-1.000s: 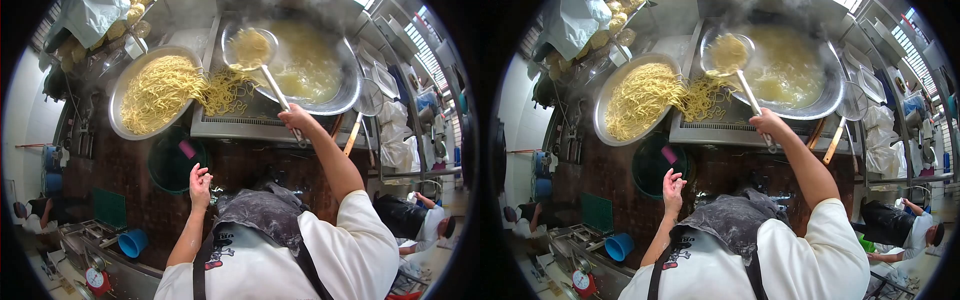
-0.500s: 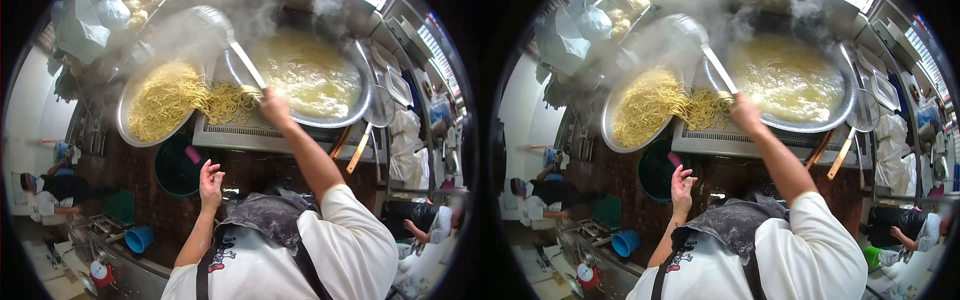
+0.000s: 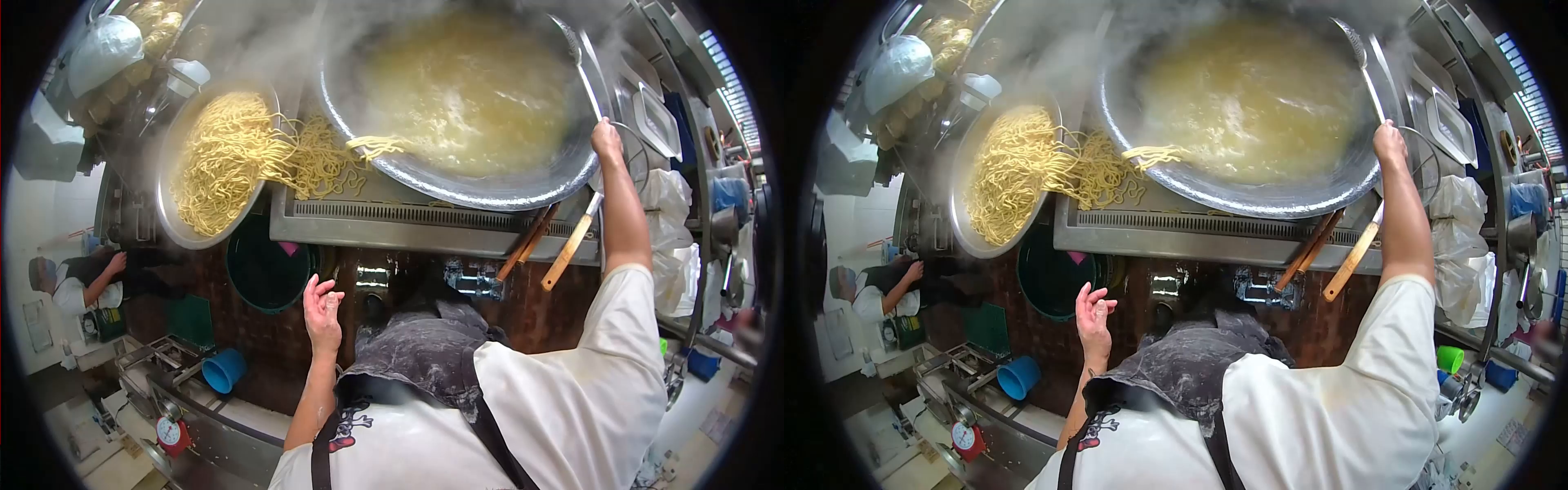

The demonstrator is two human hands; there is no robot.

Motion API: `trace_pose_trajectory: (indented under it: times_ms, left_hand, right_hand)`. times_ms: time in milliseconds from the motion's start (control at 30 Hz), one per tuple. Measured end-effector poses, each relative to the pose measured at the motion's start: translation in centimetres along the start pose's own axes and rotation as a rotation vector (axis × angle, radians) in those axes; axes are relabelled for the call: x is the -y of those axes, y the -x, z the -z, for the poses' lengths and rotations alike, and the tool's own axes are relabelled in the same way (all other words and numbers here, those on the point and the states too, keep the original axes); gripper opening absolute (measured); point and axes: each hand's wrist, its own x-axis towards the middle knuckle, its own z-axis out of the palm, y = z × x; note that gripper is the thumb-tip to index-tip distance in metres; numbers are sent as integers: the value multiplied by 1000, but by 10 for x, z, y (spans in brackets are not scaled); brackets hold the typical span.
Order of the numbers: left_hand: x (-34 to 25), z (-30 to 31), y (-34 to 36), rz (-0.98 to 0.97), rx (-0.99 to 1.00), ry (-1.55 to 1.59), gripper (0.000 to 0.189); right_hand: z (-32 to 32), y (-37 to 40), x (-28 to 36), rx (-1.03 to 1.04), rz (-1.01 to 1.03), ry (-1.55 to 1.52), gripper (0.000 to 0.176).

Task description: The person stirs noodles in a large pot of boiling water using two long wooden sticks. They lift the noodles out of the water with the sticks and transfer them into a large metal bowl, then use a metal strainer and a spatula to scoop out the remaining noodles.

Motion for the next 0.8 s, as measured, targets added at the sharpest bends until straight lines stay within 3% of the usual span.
trace_pose_trajectory:
  times_ms: [167, 367, 533, 567, 667, 800]
  left_hand:
    - [-5, -10, 1, 17, -4, -20, 52]
    - [4, -2, 1, 17, 18, -14, 50]
    - [10, 10, -1, 10, 43, 13, 50]
    - [9, 14, -1, -4, 49, 17, 50]
    - [9, 28, -1, -18, 65, 14, 50]
    - [15, 48, 0, -38, 82, 3, 51]
  right_hand:
    - [-54, -13, -20, 230, 232, 120, 31]
    - [-88, 59, -12, 387, 463, 55, 37]
    - [-45, 164, 13, 559, 432, -137, 32]
    - [-90, 148, -11, 628, 615, -119, 33]
    - [-57, 224, 2, 808, 303, -393, 31]
    - [-37, 300, 17, 881, 148, -619, 28]
